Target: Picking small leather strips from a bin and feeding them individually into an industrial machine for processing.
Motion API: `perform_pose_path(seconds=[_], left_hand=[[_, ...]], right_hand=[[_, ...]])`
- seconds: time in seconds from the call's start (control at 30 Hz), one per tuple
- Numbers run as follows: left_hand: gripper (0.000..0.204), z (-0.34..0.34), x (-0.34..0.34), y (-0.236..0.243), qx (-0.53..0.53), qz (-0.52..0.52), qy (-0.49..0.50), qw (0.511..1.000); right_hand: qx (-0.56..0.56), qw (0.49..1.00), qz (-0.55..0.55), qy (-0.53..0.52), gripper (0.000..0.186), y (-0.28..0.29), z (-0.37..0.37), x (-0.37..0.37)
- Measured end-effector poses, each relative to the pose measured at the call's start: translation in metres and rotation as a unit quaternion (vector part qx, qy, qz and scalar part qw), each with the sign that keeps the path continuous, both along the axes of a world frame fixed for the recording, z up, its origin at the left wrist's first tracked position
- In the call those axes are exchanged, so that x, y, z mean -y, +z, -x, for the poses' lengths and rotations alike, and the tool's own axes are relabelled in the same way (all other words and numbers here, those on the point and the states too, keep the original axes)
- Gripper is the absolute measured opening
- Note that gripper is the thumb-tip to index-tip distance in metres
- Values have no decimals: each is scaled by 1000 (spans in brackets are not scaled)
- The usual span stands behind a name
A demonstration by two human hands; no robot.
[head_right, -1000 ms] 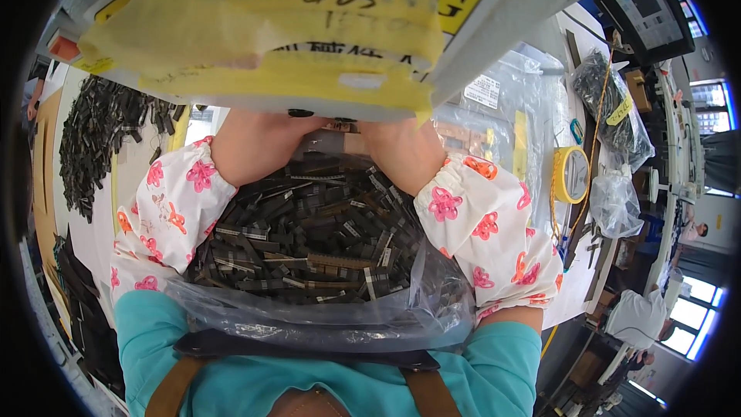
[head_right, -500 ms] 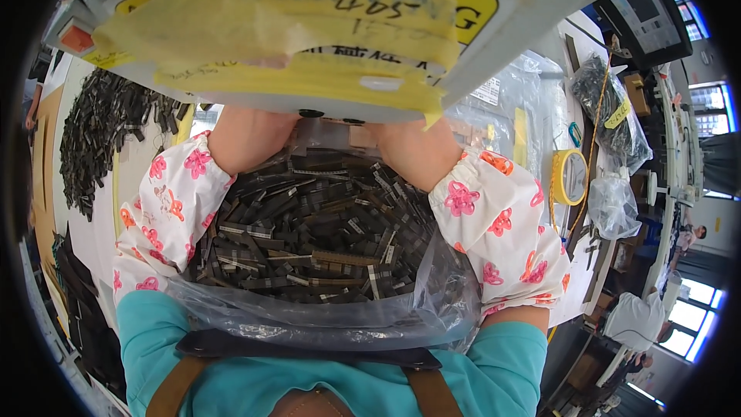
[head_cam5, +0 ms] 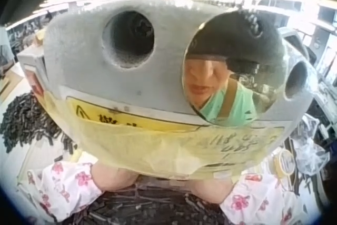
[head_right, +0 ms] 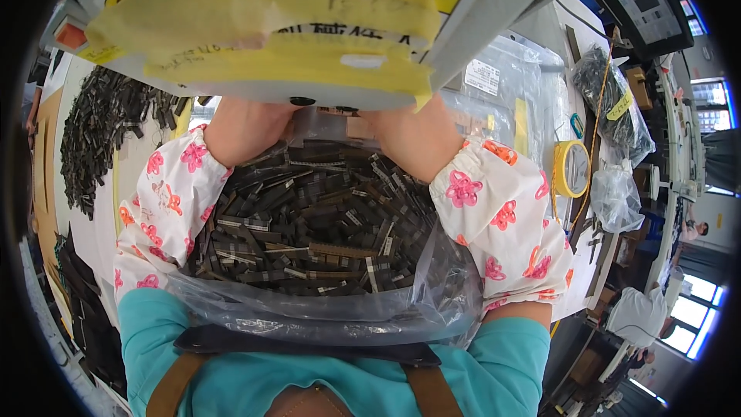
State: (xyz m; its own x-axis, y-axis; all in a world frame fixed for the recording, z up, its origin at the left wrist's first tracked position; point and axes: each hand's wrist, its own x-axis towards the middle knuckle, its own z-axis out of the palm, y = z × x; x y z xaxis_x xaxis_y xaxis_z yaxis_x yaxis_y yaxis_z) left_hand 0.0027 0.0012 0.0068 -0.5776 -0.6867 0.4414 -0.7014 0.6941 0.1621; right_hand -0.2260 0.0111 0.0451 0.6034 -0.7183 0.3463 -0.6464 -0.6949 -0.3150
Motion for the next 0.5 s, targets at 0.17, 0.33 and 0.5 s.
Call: perform_pose_path(seconds=[0.17, 0.33, 0.5], left_hand=[[33, -1, -5, 1, 9, -50, 14, 999], [32, 1, 1, 3, -8, 21, -29, 999], [31, 2, -1, 8, -7, 26, -39, 999]], right_hand=[[-6, 1000, 0, -8, 24, -2, 1, 0], [-21, 1000, -6, -7, 25, -3, 4, 1], [-37, 999, 37, -10, 11, -1, 2, -3]])
